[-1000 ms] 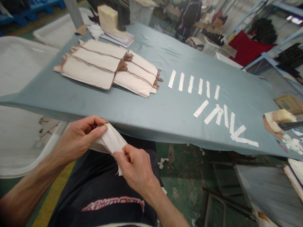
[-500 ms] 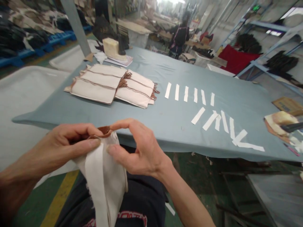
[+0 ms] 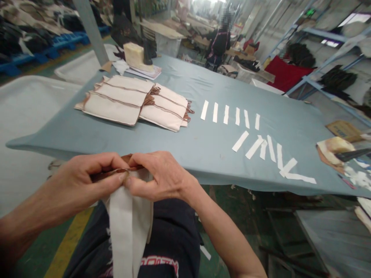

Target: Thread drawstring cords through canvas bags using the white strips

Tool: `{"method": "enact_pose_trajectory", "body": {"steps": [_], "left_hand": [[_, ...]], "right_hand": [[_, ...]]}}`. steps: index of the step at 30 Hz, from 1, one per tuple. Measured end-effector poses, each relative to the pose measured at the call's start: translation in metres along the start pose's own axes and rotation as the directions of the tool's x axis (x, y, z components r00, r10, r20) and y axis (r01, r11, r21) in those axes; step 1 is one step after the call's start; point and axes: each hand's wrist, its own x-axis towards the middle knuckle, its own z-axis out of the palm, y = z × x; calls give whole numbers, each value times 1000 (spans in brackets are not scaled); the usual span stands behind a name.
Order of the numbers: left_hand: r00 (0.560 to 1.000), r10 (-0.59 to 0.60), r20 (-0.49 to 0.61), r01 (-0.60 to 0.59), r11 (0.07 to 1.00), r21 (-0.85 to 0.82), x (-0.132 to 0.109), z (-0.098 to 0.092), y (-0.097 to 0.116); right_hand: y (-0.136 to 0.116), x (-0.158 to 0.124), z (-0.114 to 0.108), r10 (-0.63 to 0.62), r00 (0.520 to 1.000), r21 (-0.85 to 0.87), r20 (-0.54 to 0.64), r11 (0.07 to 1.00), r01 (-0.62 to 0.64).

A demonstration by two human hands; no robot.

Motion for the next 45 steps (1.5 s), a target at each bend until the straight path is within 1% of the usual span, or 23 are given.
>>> {"method": "enact_pose_trajectory", "body": {"steps": [5,9,11,14,18,21,23,25,28,30,34,37,39,42,45], "left_hand": [[998,-33,58,35,998,-43,1,-4,-11],[980,-78,185,108,982,-157,2,-10,-16],[973,-76,217,114,979,-168,2,-12,-15],[976,-72,208,97,989,-115,1,-14,-11],[984,-67,165,85,991,-105,-1,-13,-8],[991,-62,120,68,996,-52,-2,-11,-9],[993,-53,103,59,997,-47,-1,-9,-11],[993,-42,109,50,996,-73,0,-7,-12],[991,-24,129,39,993,-113,2,-6,-14],[991,-26,128,42,991,-127,4,-5,-13],[992,-64,112,78,990,-119,6,-3,-9],[991,-75,115,91,987,-136,5,-2,-7],[990,-74,119,93,982,-163,5,-1,-8],[996,-36,84,49,986,-158,4,0,-14],[997,76,32,-73,993,-92,3,1,-25]], "right_hand": [[4,2,1,32,999,36,32,999,-34],[6,1,3,47,998,53,44,997,-49],[5,0,3,45,998,47,48,998,-47],[3,0,3,22,999,-9,42,1000,-21],[-2,-1,6,5,1000,-195,14,981,-3],[-3,-4,11,32,999,-302,-10,953,-33],[-2,-6,13,52,998,-312,-19,949,-55],[0,-9,12,62,998,-250,-15,966,-64],[0,-9,8,97,995,-106,1,990,-96],[-2,-7,5,140,990,-60,9,988,-139],[-10,-3,4,206,978,-10,23,979,-205],[-12,-3,5,216,976,60,26,974,-217],[-11,-4,5,207,978,149,36,966,-210],[-8,-3,5,204,976,341,82,914,-220],[-5,-2,4,229,962,511,148,815,-273]]}}
